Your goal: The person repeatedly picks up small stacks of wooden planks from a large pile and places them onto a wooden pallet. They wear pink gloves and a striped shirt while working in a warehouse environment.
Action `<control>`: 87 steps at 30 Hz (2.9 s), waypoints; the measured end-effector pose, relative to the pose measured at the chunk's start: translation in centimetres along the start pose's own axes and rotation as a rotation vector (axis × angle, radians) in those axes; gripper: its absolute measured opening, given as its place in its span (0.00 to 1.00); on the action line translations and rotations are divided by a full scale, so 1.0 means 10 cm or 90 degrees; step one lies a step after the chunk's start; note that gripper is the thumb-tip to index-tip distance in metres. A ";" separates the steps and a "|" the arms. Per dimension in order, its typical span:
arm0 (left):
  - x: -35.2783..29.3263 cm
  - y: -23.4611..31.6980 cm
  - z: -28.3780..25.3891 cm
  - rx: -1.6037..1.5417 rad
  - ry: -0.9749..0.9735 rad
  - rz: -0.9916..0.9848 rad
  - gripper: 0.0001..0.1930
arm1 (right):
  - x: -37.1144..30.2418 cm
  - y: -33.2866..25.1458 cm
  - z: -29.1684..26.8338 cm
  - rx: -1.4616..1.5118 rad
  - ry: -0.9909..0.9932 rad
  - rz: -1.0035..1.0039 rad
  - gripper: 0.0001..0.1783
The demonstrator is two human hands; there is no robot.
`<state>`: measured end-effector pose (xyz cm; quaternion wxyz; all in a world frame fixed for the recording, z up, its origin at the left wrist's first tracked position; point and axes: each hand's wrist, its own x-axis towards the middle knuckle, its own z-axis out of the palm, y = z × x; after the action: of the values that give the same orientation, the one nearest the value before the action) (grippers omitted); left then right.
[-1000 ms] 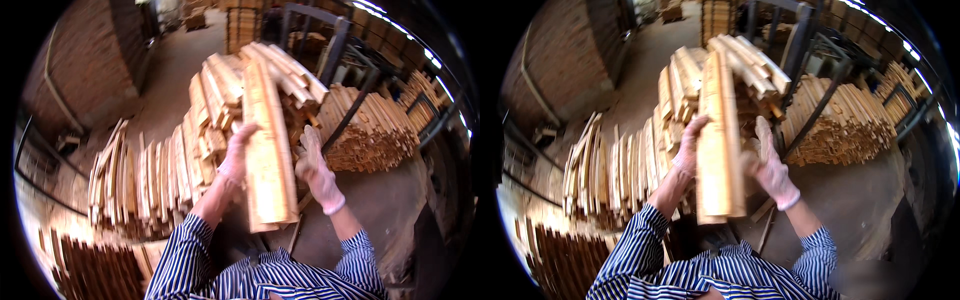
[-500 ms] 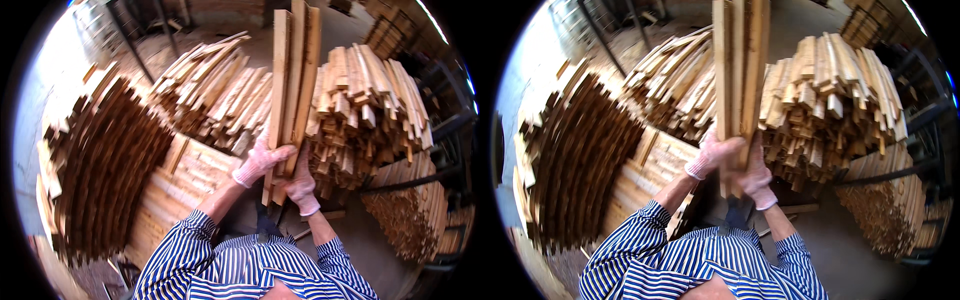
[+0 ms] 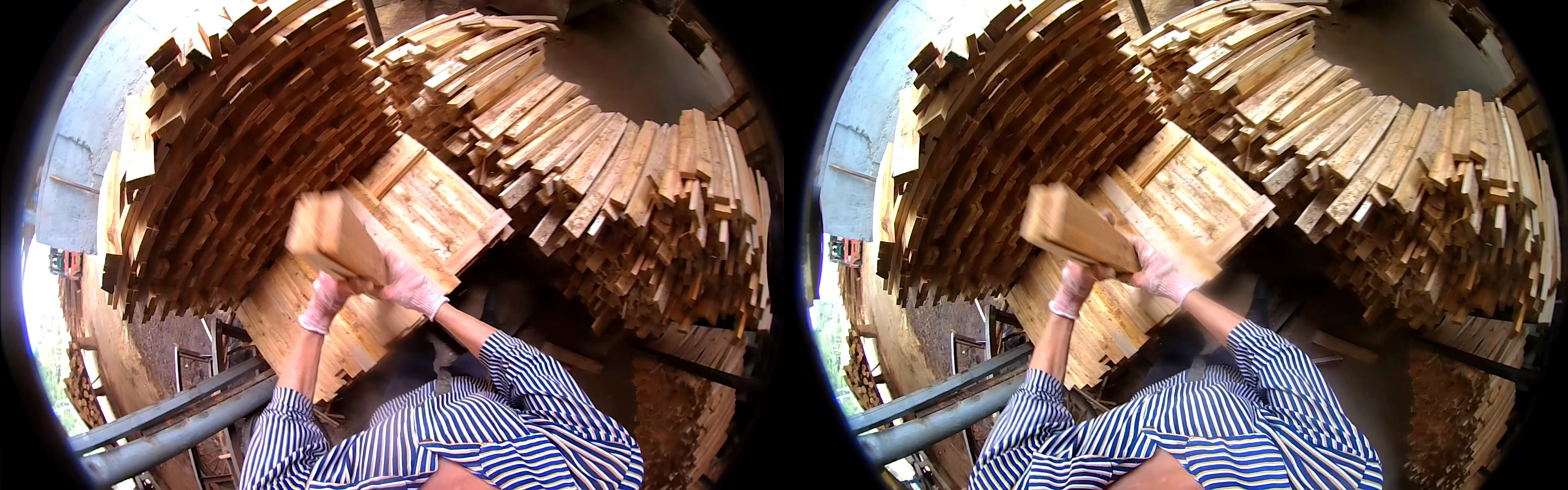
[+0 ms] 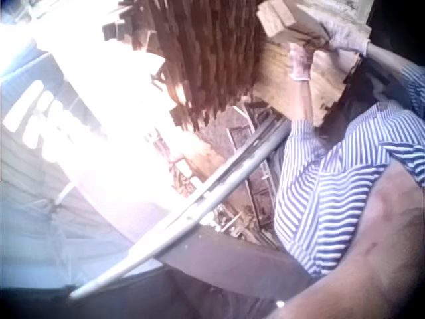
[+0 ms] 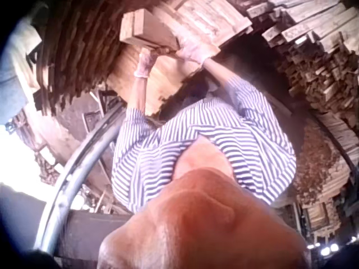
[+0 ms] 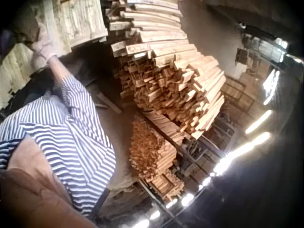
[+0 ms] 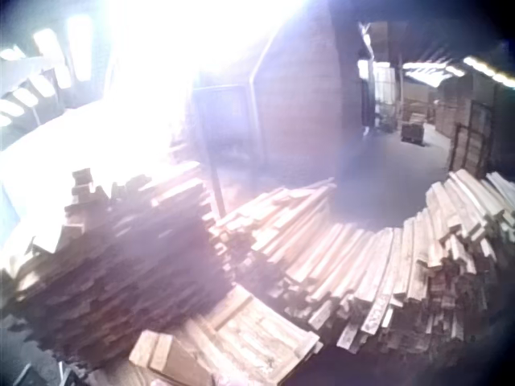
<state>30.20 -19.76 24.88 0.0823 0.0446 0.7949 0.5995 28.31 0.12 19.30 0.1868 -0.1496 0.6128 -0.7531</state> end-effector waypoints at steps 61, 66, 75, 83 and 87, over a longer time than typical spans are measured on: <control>1.29 -2.10 0.92 0.556 -0.056 -0.497 0.80 | 1.71 1.41 -1.50 -0.606 0.056 0.205 0.42; 0.95 -2.57 0.63 0.384 -0.038 -0.495 0.78 | 1.74 1.07 -1.40 -0.464 -0.099 0.300 0.49; 1.52 -2.47 0.60 0.665 -0.220 -0.588 0.70 | -0.33 0.10 -2.43 -0.621 0.381 0.083 0.47; 2.28 -0.75 2.12 0.236 -0.166 -0.277 0.44 | -3.09 -2.54 -3.94 -0.992 1.052 -0.048 0.43; 3.01 0.81 3.65 0.051 -0.322 0.173 0.27 | -3.48 -3.31 -4.69 -0.805 1.142 0.023 0.53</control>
<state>7.09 22.11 20.60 0.1950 0.3022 0.7586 0.5432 34.57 62.83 42.21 -0.4266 0.3929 0.8033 -0.1354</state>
